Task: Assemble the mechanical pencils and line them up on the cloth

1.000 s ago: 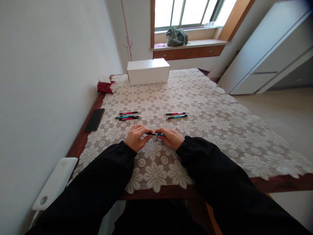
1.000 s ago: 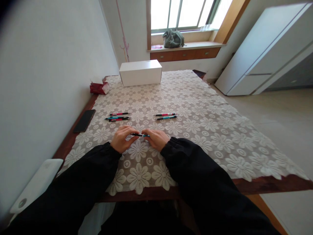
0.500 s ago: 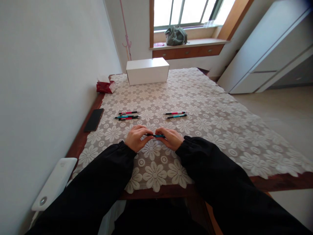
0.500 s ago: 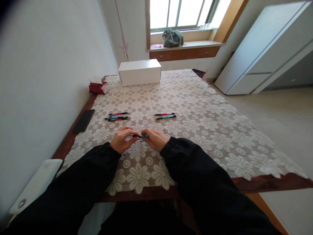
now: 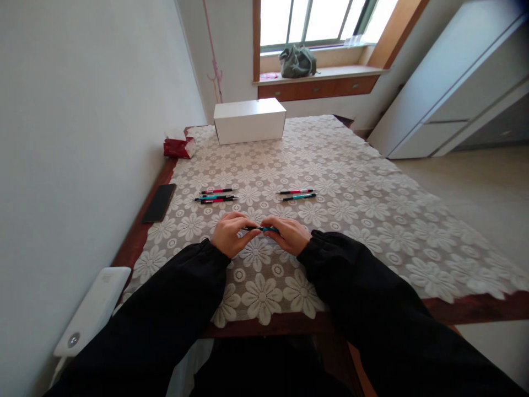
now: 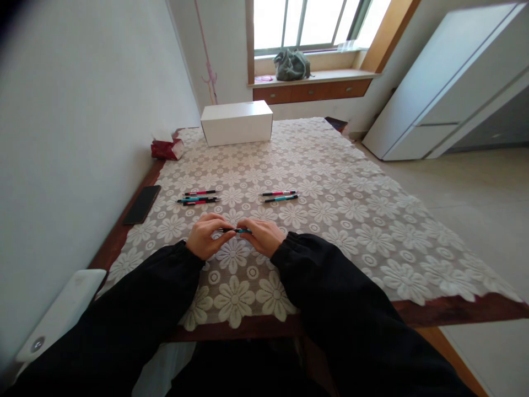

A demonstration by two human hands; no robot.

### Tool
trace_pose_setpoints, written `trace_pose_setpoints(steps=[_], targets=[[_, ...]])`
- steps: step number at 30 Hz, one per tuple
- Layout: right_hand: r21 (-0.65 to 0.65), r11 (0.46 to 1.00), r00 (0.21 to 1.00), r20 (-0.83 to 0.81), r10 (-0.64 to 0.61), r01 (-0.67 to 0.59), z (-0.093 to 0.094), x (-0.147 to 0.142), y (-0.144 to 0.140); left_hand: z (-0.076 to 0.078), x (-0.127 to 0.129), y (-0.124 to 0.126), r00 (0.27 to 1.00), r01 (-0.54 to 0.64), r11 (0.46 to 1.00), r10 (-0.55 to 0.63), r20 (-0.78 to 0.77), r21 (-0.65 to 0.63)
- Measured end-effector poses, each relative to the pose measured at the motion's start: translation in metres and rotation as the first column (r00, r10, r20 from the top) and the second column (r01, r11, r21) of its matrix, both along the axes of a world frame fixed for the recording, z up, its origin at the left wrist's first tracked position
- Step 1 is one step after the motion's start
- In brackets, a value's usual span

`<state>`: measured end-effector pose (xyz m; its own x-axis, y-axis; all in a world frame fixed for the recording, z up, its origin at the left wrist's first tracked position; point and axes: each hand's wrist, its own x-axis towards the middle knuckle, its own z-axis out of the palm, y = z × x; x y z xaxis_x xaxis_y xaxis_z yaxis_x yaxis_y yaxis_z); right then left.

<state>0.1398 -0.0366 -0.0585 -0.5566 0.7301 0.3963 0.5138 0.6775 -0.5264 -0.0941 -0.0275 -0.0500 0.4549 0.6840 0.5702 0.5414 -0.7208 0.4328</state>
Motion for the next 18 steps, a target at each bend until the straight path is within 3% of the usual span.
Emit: trace_pose_setpoints(steps=[11,18], targets=[[0.05,0.999,1.0,0.021,-0.008,0.007,0.0013,0.0004,0.0019,0.0013,-0.0001,0.001,0.998,0.052,0.996,-0.055,-0.042,-0.07],[-0.022,0.994,0.992,0.066,-0.105,0.107,0.0012,-0.0009,-0.0011,-0.0006,-0.0001,0.0013,0.998,0.068,0.995,-0.069,-0.001,-0.077]])
